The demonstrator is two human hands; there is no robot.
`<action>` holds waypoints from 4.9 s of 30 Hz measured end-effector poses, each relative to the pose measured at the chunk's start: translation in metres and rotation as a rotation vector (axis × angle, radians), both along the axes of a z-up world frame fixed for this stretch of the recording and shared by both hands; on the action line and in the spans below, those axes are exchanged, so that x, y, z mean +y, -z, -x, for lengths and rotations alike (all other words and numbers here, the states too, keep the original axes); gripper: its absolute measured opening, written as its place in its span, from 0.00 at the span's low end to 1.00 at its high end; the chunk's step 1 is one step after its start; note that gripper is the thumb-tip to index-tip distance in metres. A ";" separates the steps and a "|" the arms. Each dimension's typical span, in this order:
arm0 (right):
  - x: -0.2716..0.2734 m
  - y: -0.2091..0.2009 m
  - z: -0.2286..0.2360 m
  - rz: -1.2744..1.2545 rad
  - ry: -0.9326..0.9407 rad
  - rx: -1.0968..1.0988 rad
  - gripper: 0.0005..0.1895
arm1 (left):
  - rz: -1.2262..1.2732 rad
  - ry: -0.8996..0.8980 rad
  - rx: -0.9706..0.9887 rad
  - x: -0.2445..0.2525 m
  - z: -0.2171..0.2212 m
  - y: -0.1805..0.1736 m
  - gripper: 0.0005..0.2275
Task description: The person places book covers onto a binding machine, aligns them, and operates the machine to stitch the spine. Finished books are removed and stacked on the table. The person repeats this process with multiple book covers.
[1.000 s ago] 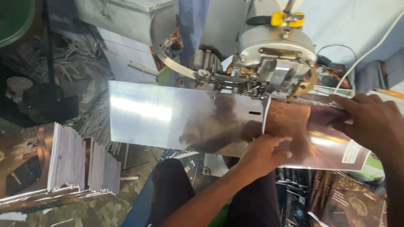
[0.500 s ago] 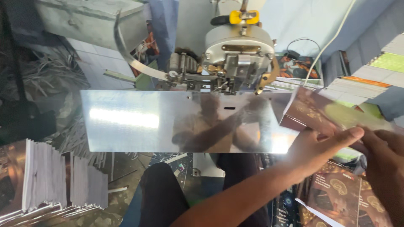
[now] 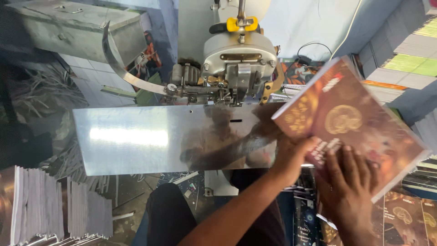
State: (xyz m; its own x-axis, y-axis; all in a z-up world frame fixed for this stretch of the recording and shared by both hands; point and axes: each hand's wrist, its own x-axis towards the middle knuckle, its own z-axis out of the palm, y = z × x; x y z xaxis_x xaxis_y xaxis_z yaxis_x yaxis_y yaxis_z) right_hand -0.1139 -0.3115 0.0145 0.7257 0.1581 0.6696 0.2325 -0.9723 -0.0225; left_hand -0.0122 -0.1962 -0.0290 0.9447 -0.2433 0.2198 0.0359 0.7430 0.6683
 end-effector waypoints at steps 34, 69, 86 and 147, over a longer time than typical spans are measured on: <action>-0.006 0.089 -0.014 -1.963 -0.450 0.468 0.25 | -0.365 -0.050 0.173 0.051 -0.010 0.016 0.16; -0.239 0.284 0.048 -2.223 0.221 -0.122 0.17 | -0.652 0.088 0.109 0.061 -0.025 0.018 0.25; -0.215 0.322 0.052 -2.525 0.375 0.564 0.41 | -0.654 0.065 0.073 0.058 -0.025 0.025 0.22; 0.296 0.009 -0.094 -0.525 -0.886 0.388 0.19 | -1.444 -1.293 -0.215 0.408 0.071 -0.008 0.19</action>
State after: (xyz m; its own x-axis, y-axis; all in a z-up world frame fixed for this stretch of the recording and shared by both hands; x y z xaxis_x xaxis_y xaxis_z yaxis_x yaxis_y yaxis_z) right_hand -0.0200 -0.0154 0.0051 0.6715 0.4892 0.5566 0.7308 -0.3125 -0.6069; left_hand -0.0833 0.2123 -0.0214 0.6624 0.3890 0.6402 -0.1458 -0.7713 0.6195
